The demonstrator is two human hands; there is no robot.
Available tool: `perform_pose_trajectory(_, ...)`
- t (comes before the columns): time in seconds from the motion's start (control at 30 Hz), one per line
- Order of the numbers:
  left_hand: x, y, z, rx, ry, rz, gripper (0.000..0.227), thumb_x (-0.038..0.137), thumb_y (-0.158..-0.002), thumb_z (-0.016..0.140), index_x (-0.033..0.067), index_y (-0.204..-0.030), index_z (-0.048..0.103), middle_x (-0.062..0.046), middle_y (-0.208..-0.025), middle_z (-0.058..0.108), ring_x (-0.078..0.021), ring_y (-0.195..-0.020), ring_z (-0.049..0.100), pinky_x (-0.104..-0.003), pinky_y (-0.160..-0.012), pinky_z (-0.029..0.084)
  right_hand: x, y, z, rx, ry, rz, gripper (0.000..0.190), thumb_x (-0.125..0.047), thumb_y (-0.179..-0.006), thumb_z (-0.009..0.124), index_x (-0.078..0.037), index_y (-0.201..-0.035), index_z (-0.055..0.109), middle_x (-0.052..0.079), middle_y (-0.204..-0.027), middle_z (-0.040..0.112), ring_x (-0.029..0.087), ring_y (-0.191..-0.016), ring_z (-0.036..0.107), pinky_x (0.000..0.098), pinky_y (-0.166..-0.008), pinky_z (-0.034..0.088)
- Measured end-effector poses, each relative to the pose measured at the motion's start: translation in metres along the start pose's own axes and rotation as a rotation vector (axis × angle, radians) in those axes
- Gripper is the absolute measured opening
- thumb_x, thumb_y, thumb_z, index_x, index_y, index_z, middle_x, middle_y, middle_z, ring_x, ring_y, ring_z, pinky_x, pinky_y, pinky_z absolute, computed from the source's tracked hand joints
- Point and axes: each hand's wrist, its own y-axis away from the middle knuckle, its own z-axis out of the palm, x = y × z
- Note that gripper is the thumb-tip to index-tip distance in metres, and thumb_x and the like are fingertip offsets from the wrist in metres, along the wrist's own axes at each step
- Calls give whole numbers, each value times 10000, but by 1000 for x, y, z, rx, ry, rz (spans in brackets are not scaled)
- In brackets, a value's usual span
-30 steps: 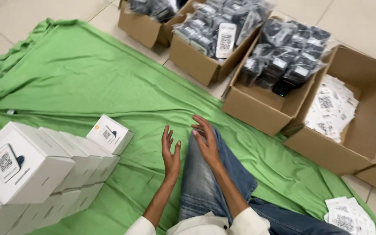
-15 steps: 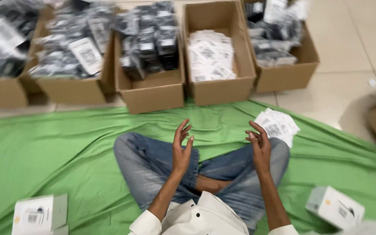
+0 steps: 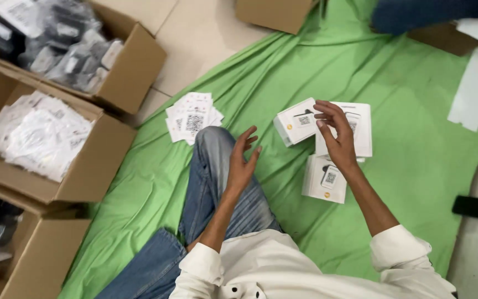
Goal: The person packs QR code stickers and items into product boxes.
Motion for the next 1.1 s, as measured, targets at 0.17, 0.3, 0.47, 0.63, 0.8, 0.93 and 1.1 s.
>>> perform_pose_trajectory(0.17,-34,-17,70,-251,87,-67,598,159,-959,675,132,-1519,468,-105,-1539,551,-268,-1337,615,-434,-1089,483,30,15,-62,264,246,42,372,-131,-1065,595,-82,-1433,576,99,-1526,548,282,-1465,501,412,-1235,381)
perform_pose_trajectory(0.3,-78,-25,114,-417,332,-379,772,291,-974,702,169,-1621,299,-130,-1585,409,-243,-1390,471,-429,-1124,428,85,26,-71,395,-195,488,550,-239,-1050,560,-164,-1553,349,65,-1559,406,225,-1449,396,392,-1203,299)
perform_pose_trajectory(0.47,-59,-35,103,-255,469,-620,907,359,-864,759,91,-1603,306,-181,-1444,554,-281,-1276,580,-448,-1027,495,64,40,-35,66,-193,397,510,-243,-1055,539,-99,-1537,451,89,-1537,515,256,-1373,500,396,-1163,415)
perform_pose_trajectory(0.63,-21,-23,10,-58,489,-368,958,238,-780,836,30,-1594,375,-188,-1439,599,-284,-1299,600,-375,-1090,481,39,34,14,-52,-321,326,497,-252,-1060,550,-71,-1521,501,98,-1533,561,280,-1300,595,394,-1079,517)
perform_pose_trajectory(0.8,48,5,-136,-177,241,-84,895,138,-786,823,58,-1596,450,-100,-1595,514,-230,-1350,591,-364,-1161,451,34,14,95,-445,-647,161,776,-445,-987,585,-99,-1645,361,139,-1586,509,260,-1420,527,372,-1128,457)
perform_pose_trajectory(0.93,47,60,-216,-57,98,-213,956,164,-762,820,107,-1614,390,-88,-1553,503,-214,-1167,617,-363,-1031,497,-3,16,205,-787,-518,131,908,-453,-897,732,-141,-1627,290,172,-1444,538,298,-1305,564,408,-1040,501)
perform_pose_trajectory(1.1,-49,167,-280,785,319,-336,776,598,-968,497,146,-1590,392,-89,-1551,481,-284,-1149,645,-419,-958,532,-46,44,332,-969,-404,531,1014,-565,-793,674,-257,-1640,209,151,-1245,654,285,-1054,683,459,-777,587)
